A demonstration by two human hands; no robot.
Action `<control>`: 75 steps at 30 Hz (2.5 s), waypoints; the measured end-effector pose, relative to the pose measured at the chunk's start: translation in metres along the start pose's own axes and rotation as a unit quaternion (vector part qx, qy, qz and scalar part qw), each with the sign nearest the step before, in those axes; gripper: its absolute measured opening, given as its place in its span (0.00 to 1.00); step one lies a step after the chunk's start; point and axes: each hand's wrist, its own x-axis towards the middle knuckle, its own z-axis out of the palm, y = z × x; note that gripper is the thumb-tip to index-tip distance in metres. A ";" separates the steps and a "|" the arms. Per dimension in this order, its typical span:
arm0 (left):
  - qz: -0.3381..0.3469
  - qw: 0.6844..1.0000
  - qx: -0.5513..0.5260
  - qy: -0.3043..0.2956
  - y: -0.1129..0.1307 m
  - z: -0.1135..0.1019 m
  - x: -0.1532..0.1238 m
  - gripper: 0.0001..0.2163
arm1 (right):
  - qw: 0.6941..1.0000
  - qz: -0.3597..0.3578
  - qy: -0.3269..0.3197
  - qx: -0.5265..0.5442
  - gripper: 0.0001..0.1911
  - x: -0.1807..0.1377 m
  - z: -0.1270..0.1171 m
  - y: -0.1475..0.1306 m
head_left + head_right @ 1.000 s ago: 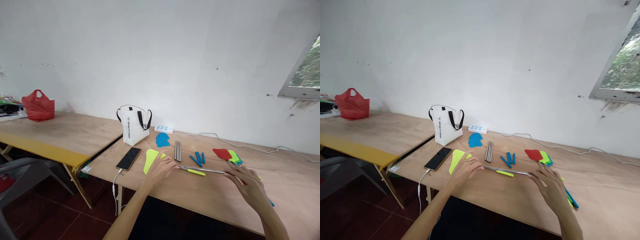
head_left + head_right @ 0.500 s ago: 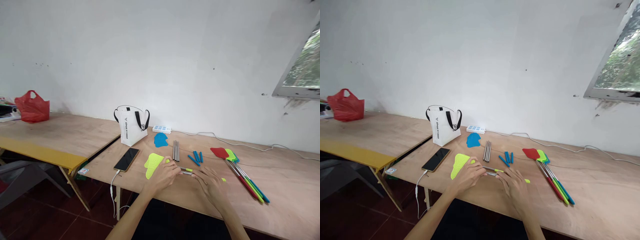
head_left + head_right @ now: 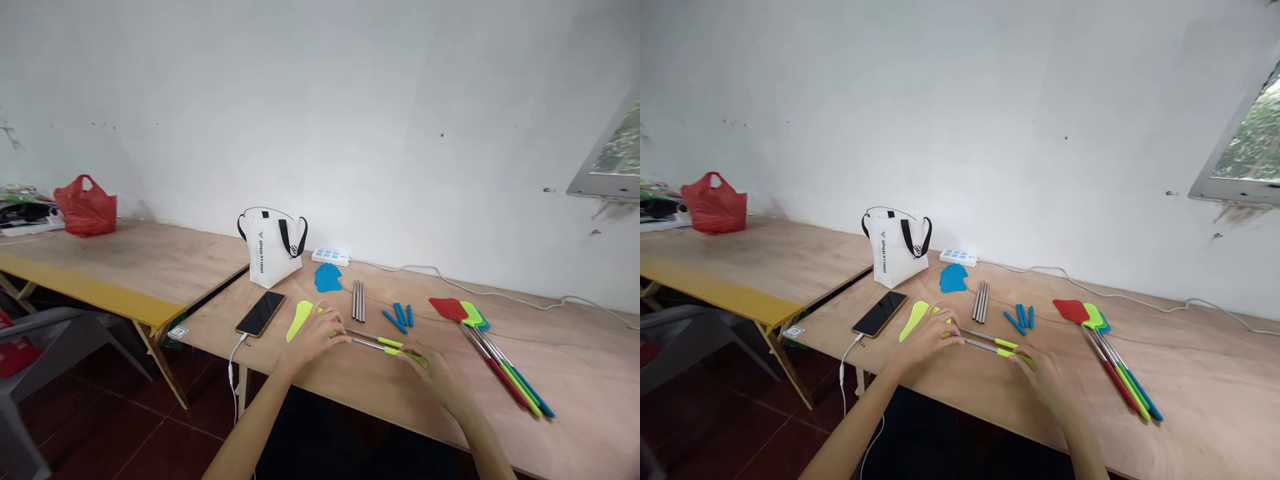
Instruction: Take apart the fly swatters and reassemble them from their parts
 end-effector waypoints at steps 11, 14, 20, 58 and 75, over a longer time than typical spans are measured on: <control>-0.104 0.992 -0.052 -0.044 -0.018 0.034 -0.008 0.08 | 0.997 -0.037 0.038 -0.047 0.16 -0.004 0.038 0.001; -0.097 0.993 -0.051 -0.038 -0.020 0.034 -0.008 0.08 | 0.998 -0.032 0.033 -0.042 0.15 -0.004 0.037 0.001; -0.074 0.996 -0.049 -0.030 -0.023 0.033 -0.008 0.07 | 0.998 -0.014 0.044 -0.047 0.14 -0.004 0.036 0.000; -0.222 0.975 0.000 -0.026 -0.100 0.018 -0.040 0.16 | 0.997 0.048 -0.045 -0.048 0.17 -0.008 0.016 0.015; -0.219 0.975 0.001 -0.027 -0.097 0.015 -0.040 0.15 | 0.994 0.049 -0.062 -0.069 0.17 -0.006 0.011 0.007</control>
